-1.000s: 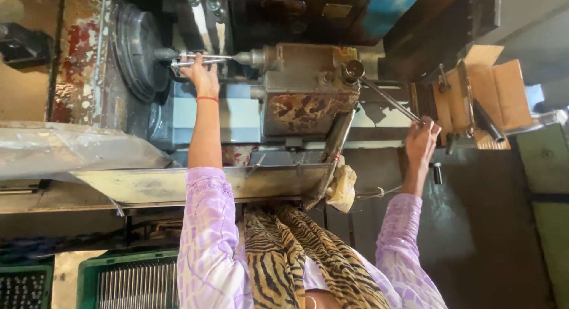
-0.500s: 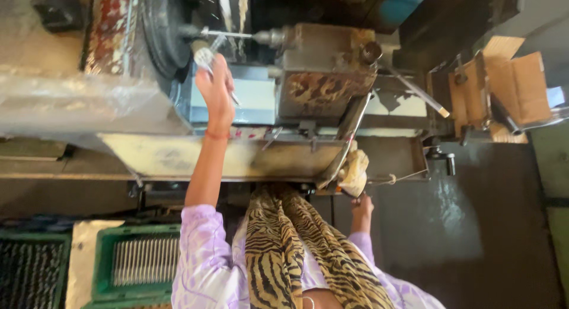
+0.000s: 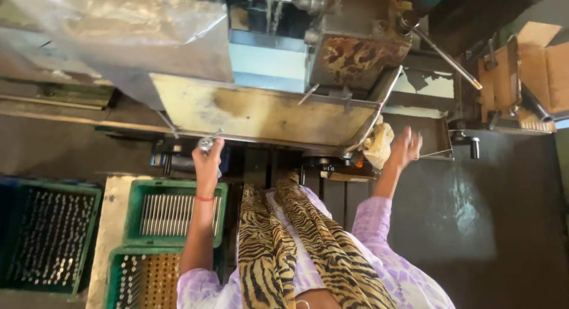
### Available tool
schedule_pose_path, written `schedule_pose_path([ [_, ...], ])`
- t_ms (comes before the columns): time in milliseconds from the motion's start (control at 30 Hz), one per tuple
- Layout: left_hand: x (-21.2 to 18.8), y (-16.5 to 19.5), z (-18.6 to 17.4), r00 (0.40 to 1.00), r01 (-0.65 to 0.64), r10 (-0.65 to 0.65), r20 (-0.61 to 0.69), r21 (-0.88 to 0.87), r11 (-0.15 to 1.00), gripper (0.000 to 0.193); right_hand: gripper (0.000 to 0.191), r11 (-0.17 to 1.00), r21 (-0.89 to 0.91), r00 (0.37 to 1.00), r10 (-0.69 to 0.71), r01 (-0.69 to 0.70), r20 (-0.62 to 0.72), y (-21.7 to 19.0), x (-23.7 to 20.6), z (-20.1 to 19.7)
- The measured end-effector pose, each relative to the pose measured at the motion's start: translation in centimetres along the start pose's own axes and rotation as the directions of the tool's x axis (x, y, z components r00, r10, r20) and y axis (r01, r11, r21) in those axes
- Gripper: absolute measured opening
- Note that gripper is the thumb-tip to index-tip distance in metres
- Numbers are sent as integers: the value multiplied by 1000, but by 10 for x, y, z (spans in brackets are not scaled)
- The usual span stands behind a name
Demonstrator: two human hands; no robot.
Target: The person repeatedly picks up metal rods from a green crate, inserts them into a grinding machine, and operates a lever to process them. After each cycle, the person removes the rod and places it back into the crate. The process is repeated continuously throughout the clip.
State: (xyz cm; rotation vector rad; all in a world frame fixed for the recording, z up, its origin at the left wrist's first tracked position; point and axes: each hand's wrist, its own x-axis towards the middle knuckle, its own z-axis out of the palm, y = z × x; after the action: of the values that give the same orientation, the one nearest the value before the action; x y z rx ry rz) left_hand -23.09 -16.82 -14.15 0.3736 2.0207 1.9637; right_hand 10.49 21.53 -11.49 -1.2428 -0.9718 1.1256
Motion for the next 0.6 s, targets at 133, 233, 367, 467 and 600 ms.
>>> schedule_pose_path([
  [133,-35,-16,-34,988,-146,151,19,410,900,39,42,433,-469,627,-380,770,680,-32,-16,94],
  [233,-49,-23,-46,983,-141,173,-66,345,928,45,52,153,-572,590,-285,806,756,-41,-34,145],
  [367,-58,-27,-60,976,39,-140,-167,-500,865,48,42,408,-477,609,-305,779,732,-56,-52,150],
  [467,-54,-21,-70,983,-53,-124,-137,-851,523,30,24,651,-354,629,-249,671,736,-67,-98,132],
  [600,-58,-11,-81,934,-27,-315,-169,-912,410,29,18,885,-263,420,86,385,903,-50,-235,123],
])
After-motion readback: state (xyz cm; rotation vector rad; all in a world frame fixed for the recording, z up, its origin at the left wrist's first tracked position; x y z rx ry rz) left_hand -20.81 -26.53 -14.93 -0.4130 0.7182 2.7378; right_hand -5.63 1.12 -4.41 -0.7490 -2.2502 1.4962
